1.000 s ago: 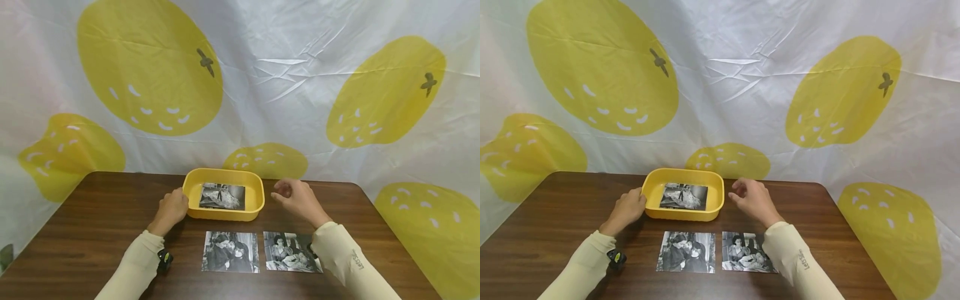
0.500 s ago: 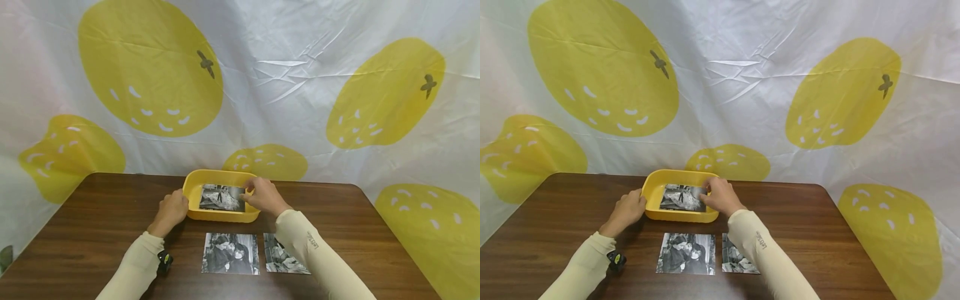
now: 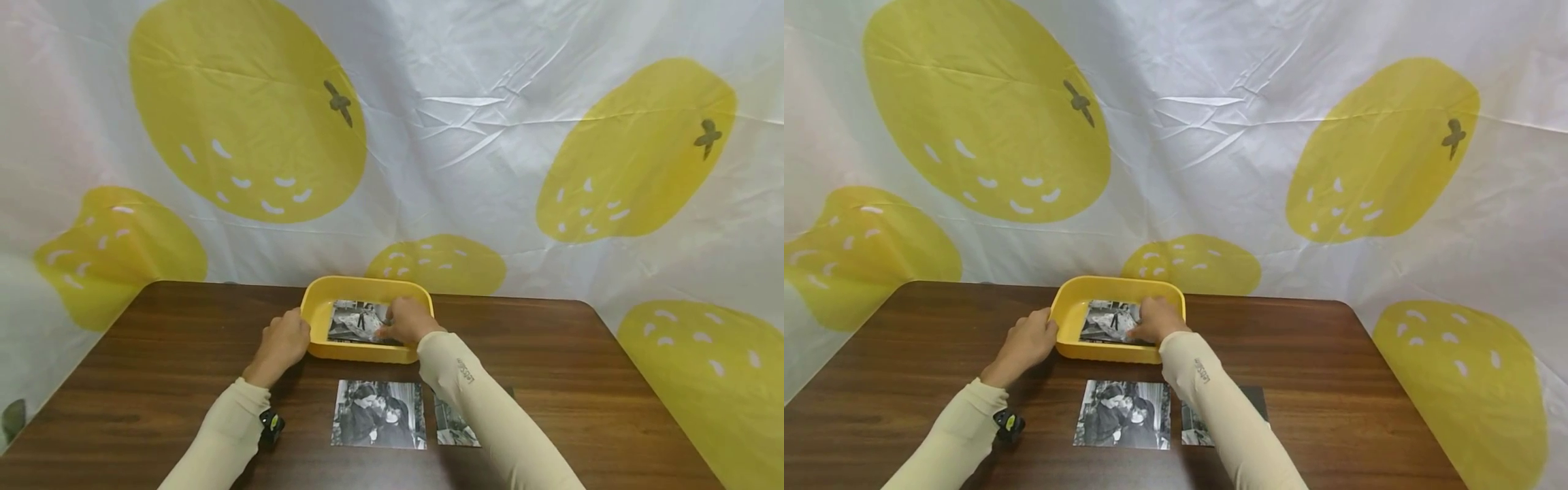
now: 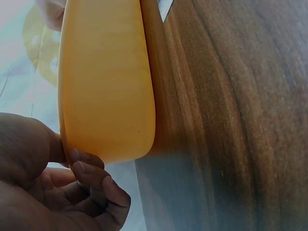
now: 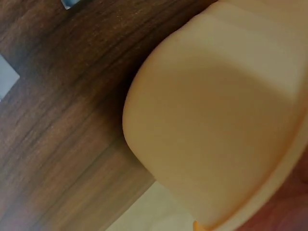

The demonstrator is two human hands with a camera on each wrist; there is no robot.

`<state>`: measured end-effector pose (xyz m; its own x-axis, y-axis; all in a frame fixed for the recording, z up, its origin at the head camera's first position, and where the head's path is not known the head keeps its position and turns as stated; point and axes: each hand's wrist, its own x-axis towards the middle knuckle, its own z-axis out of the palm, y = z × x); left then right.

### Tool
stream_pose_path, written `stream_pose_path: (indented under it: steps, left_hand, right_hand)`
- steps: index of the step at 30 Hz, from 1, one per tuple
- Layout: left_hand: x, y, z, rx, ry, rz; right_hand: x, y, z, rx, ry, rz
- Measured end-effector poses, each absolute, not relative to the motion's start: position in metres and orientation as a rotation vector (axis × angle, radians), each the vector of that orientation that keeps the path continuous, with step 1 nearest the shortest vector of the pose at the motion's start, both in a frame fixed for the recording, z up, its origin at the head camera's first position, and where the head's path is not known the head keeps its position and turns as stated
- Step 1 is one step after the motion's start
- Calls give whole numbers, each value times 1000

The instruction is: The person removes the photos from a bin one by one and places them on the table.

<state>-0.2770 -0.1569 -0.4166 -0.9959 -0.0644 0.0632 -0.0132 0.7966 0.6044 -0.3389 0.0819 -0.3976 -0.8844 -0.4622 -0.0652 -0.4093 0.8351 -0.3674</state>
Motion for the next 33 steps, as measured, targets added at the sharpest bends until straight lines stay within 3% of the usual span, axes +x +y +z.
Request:
stream_pose_path:
  steps: [5, 19, 33]
  left_hand:
    - [-275, -156, -418, 62, -2894, -992]
    - [-273, -155, -416, 30, -2882, -979]
    - [-276, -150, -417, 61, -2898, -978]
  right_hand:
    - [-338, 80, -402, -703, 2821, -497]
    - [-350, 79, -424, -357, 2967, -547]
    - [-350, 81, -420, -270, 3096, -630]
